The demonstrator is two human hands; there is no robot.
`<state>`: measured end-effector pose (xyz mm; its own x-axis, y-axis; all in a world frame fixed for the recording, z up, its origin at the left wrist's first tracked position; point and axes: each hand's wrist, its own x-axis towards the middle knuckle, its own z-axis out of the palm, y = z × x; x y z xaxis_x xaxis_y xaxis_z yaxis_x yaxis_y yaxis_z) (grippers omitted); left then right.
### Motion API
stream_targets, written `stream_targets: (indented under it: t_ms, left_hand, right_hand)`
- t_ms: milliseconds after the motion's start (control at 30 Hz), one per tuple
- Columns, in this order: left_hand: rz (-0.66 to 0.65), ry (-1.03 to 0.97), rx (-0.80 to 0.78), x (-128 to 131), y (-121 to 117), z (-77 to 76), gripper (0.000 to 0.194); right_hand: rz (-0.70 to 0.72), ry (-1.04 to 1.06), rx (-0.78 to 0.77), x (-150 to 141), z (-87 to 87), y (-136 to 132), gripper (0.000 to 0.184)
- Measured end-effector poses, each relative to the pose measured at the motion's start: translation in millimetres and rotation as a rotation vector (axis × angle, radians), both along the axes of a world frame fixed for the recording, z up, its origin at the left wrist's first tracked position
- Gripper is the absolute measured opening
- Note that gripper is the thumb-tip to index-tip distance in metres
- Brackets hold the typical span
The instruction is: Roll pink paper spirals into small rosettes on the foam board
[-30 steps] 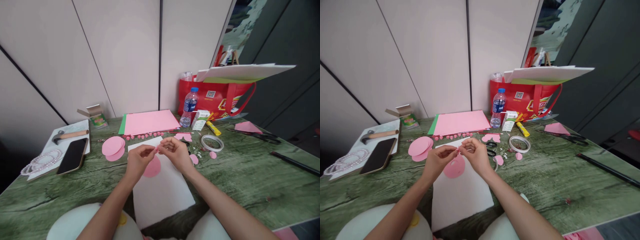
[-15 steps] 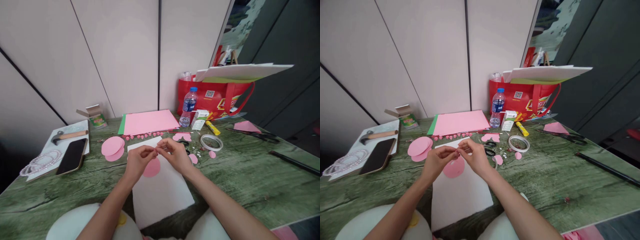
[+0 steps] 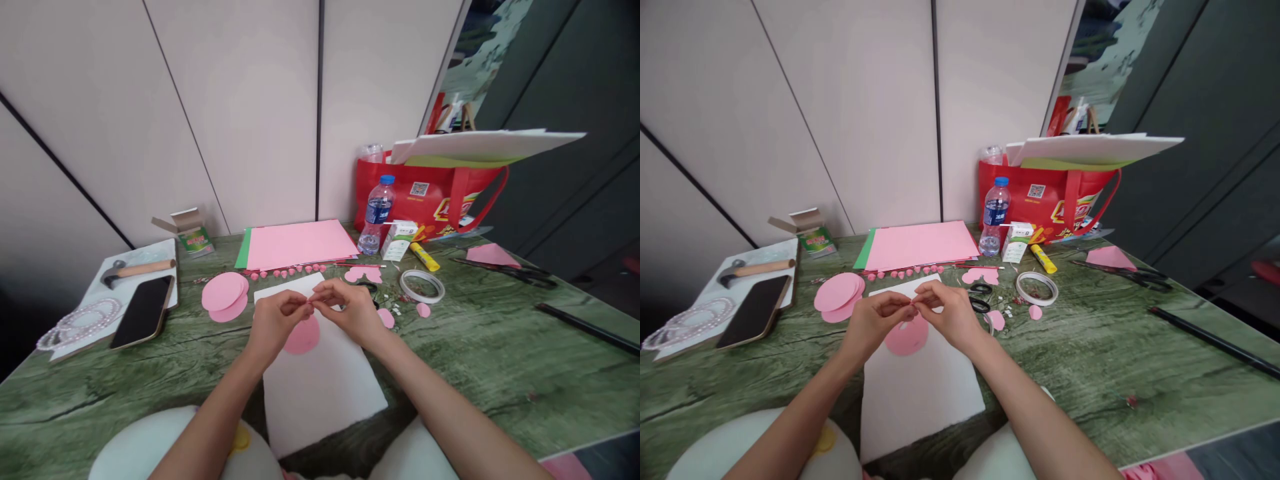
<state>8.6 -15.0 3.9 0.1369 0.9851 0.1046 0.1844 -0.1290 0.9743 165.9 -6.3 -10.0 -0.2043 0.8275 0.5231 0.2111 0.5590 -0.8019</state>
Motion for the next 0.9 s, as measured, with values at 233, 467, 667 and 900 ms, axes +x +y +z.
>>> stream_targets:
  t_ms: [233,467,667,900]
  left_hand:
    - [-0.015,-0.038,-0.009,0.3,0.9,-2.0,0.016]
    - [-0.032,0.071,0.044,-0.5,1.4,-3.3,0.012]
    - [-0.023,0.165,0.105,-1.9,1.3,-3.3,0.011]
    - [-0.018,0.320,0.277,0.5,-0.4,-1.3,0.007]
  right_hand:
    - [0.022,-0.002,0.002,0.6,-1.0,0.5,0.016]
    - [-0.008,-0.086,0.072,1.3,-1.9,1.0,0.017]
    - [0.020,-0.173,0.177,2.2,-5.9,1.2,0.017]
    - [-0.049,-0.375,0.252,2.1,-3.1,-1.9,0.017]
